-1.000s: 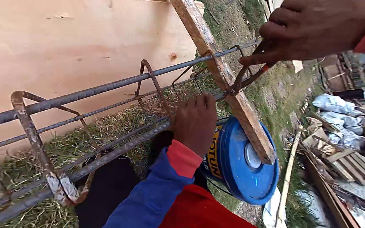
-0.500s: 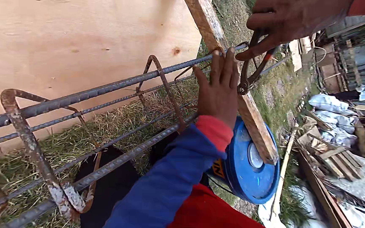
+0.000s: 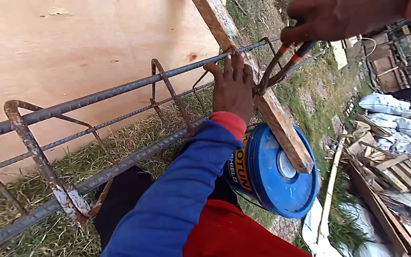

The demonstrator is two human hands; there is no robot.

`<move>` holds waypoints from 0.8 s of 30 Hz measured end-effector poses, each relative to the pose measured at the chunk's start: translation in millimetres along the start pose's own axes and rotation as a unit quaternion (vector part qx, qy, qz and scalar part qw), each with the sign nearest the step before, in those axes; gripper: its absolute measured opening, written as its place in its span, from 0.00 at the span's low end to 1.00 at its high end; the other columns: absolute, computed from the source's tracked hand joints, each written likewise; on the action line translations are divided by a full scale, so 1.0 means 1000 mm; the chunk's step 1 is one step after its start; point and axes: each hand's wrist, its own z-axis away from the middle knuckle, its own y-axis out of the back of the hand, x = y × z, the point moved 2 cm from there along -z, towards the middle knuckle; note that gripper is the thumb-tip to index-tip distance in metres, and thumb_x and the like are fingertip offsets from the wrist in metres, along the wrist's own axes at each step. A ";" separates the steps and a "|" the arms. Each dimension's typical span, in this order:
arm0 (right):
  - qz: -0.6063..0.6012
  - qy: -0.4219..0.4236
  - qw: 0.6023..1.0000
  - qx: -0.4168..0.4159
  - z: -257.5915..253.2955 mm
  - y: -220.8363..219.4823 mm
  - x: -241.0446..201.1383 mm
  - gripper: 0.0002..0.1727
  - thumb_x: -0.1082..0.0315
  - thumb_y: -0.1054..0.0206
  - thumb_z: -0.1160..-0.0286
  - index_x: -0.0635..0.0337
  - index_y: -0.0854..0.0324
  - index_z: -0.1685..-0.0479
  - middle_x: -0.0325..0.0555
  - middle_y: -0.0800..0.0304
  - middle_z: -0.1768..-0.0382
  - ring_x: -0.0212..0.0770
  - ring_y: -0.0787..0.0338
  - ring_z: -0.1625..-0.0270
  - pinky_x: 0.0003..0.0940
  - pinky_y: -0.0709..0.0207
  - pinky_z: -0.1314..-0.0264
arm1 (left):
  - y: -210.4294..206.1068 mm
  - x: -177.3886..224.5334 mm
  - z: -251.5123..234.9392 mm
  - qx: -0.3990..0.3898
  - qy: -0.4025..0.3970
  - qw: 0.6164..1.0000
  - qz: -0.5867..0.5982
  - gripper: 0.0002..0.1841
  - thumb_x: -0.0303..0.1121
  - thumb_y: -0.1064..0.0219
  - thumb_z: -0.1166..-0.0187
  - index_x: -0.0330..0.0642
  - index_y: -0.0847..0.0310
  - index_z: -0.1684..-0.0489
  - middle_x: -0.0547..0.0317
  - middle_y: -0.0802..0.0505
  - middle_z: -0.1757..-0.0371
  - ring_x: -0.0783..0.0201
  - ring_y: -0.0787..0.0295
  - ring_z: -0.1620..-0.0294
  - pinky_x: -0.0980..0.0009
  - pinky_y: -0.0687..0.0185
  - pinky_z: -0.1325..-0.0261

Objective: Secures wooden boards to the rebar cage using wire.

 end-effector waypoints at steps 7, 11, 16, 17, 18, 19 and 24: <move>-0.575 -0.360 0.697 -0.234 0.077 -0.037 -0.125 0.12 0.57 0.37 0.12 0.56 0.15 0.50 0.45 0.12 0.75 0.42 0.12 0.77 0.41 0.14 0.75 | 0.003 0.000 0.002 -0.010 -0.003 1.000 -0.013 0.56 0.64 0.27 0.36 0.52 0.47 0.04 0.55 0.50 0.02 0.33 0.61 0.04 0.13 0.69 0.23; -0.884 -0.343 0.296 -0.116 0.072 -0.070 -0.217 0.16 0.54 0.47 0.08 0.55 0.22 0.43 0.47 0.16 0.68 0.42 0.12 0.70 0.41 0.11 0.63 | 0.001 0.001 0.004 -0.009 -0.008 1.000 -0.028 0.53 0.62 0.29 0.32 0.50 0.49 0.04 0.52 0.51 0.02 0.32 0.61 0.05 0.13 0.66 0.24; -0.924 -0.314 0.204 -0.073 0.066 -0.078 -0.237 0.16 0.53 0.44 0.09 0.55 0.22 0.42 0.47 0.18 0.68 0.39 0.13 0.70 0.38 0.11 0.62 | 0.000 0.002 0.002 -0.011 -0.007 0.999 -0.052 0.55 0.68 0.32 0.32 0.53 0.51 0.03 0.54 0.52 0.01 0.34 0.61 0.04 0.13 0.66 0.25; -0.926 -0.313 0.203 -0.064 0.063 -0.081 -0.241 0.15 0.54 0.44 0.10 0.55 0.21 0.44 0.46 0.18 0.69 0.39 0.13 0.70 0.37 0.12 0.63 | -0.001 0.001 0.002 -0.010 -0.003 0.999 -0.053 0.57 0.69 0.32 0.34 0.53 0.52 0.03 0.55 0.52 0.01 0.34 0.61 0.04 0.13 0.66 0.24; -0.926 -0.312 0.206 -0.045 0.059 -0.084 -0.247 0.15 0.55 0.45 0.10 0.55 0.22 0.44 0.46 0.18 0.69 0.39 0.13 0.71 0.37 0.12 0.64 | 0.000 0.001 0.002 -0.011 -0.001 0.998 -0.055 0.58 0.71 0.32 0.34 0.53 0.53 0.02 0.55 0.53 0.01 0.34 0.62 0.04 0.13 0.66 0.24; -0.927 -0.309 0.211 -0.025 0.054 -0.090 -0.255 0.14 0.55 0.45 0.10 0.55 0.22 0.45 0.46 0.18 0.69 0.39 0.13 0.71 0.37 0.12 0.64 | 0.000 0.001 0.001 -0.012 0.001 0.998 -0.055 0.58 0.71 0.31 0.35 0.53 0.53 0.02 0.55 0.53 0.01 0.34 0.62 0.04 0.13 0.66 0.24; -0.925 -0.305 0.225 0.022 0.040 -0.104 -0.274 0.16 0.52 0.40 0.13 0.54 0.21 0.41 0.47 0.17 0.68 0.40 0.13 0.71 0.38 0.11 0.62 | -0.001 -0.001 -0.001 -0.016 0.008 0.998 -0.056 0.58 0.69 0.31 0.35 0.53 0.55 0.02 0.56 0.53 0.01 0.37 0.63 0.03 0.14 0.67 0.23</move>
